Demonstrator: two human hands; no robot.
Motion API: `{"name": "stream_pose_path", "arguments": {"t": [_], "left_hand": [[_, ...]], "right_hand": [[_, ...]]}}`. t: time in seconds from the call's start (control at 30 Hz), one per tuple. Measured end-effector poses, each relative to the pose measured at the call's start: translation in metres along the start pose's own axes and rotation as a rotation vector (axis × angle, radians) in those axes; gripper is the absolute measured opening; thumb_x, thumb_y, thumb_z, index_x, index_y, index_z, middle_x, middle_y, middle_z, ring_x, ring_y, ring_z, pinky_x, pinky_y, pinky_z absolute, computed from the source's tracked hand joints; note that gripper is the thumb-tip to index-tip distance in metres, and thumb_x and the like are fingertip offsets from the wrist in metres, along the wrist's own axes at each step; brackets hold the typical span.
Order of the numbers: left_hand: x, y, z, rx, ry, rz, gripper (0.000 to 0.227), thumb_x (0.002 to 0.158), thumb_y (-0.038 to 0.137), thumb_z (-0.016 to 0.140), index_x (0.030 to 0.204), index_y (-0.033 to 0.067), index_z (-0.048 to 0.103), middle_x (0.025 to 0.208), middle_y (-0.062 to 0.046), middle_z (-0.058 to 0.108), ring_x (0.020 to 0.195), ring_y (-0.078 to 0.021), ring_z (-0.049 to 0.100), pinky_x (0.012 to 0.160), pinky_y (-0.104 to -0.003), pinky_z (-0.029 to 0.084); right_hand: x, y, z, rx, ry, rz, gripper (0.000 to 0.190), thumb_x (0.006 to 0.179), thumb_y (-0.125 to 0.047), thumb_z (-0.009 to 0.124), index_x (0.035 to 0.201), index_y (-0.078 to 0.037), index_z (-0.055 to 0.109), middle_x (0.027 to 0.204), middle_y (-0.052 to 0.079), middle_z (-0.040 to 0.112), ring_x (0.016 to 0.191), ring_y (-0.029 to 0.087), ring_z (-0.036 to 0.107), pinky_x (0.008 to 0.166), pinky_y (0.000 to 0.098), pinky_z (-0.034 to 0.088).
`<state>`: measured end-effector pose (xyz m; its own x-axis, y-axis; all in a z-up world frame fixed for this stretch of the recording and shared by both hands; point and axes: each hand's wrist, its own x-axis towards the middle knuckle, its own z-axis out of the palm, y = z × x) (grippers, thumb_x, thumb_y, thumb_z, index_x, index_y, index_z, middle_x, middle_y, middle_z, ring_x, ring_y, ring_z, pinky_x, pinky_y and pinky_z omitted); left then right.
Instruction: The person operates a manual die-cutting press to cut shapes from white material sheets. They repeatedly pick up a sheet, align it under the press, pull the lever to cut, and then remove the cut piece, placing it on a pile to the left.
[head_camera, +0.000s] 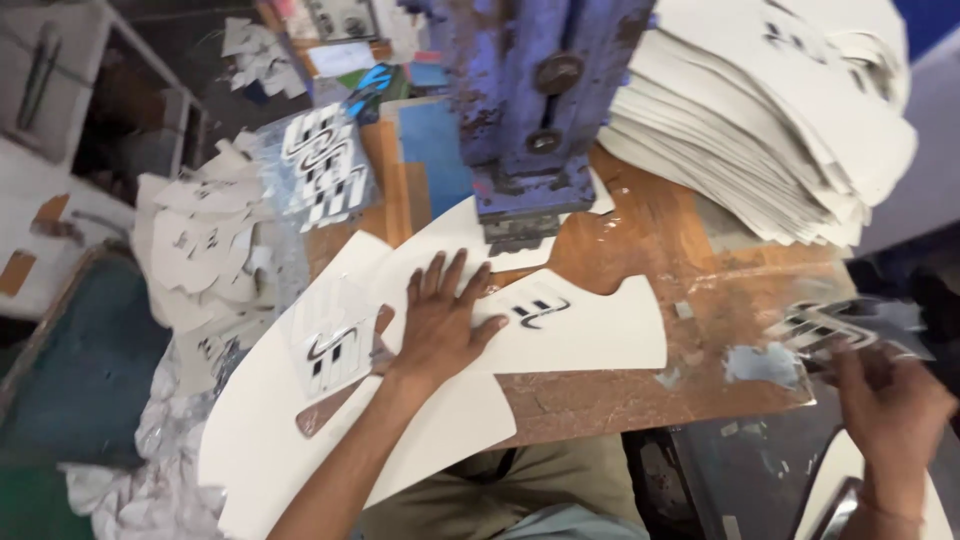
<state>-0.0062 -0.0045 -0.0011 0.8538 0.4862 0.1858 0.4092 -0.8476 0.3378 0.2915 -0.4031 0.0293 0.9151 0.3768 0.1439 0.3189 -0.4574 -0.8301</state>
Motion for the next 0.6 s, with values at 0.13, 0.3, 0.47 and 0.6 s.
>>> {"name": "stream_pose_path", "arguments": {"t": [0.13,0.3,0.47,0.6], "left_hand": [[-0.010,0.000,0.006,-0.029,0.071,0.030,0.074,0.094,0.057,0.059,0.154,0.0160,0.045,0.163,-0.021,0.031,0.151,-0.0451,0.021,0.120,-0.064,0.014],[-0.019,0.003,0.001,-0.022,0.134,0.047,0.075,0.092,0.052,0.062,0.156,0.0176,0.043,0.164,-0.021,0.029,0.153,-0.0438,0.019,0.123,-0.062,0.013],[-0.019,-0.002,0.007,0.065,0.040,0.042,0.074,0.083,0.046,0.066,0.149,0.0174,0.046,0.166,-0.018,0.027,0.156,-0.0398,0.017,0.125,-0.060,0.011],[-0.019,-0.003,0.013,0.078,0.139,0.077,0.072,0.093,0.049,0.062,0.153,0.0121,0.045,0.166,-0.021,0.029,0.156,-0.0415,0.018,0.125,-0.061,0.011]], "right_hand": [[-0.026,-0.106,0.023,0.065,-0.246,-0.094,0.019,0.093,-0.009,0.072,0.106,0.005,0.068,0.074,0.006,0.071,0.060,0.011,0.065,0.050,0.0255,0.052],[-0.015,-0.136,0.166,0.354,-0.769,-0.225,0.015,0.095,-0.011,0.066,0.105,-0.002,0.072,0.072,0.004,0.069,0.061,0.011,0.067,0.050,0.0258,0.056],[-0.016,-0.141,0.251,0.395,-1.020,-0.074,0.029,0.095,-0.012,0.067,0.123,-0.003,0.070,0.086,0.008,0.074,0.065,0.014,0.070,0.053,0.0280,0.061],[-0.004,-0.129,0.262,0.366,-0.886,0.044,0.033,0.095,-0.009,0.064,0.127,-0.003,0.069,0.097,0.008,0.077,0.071,0.015,0.075,0.058,0.0290,0.065]]}}
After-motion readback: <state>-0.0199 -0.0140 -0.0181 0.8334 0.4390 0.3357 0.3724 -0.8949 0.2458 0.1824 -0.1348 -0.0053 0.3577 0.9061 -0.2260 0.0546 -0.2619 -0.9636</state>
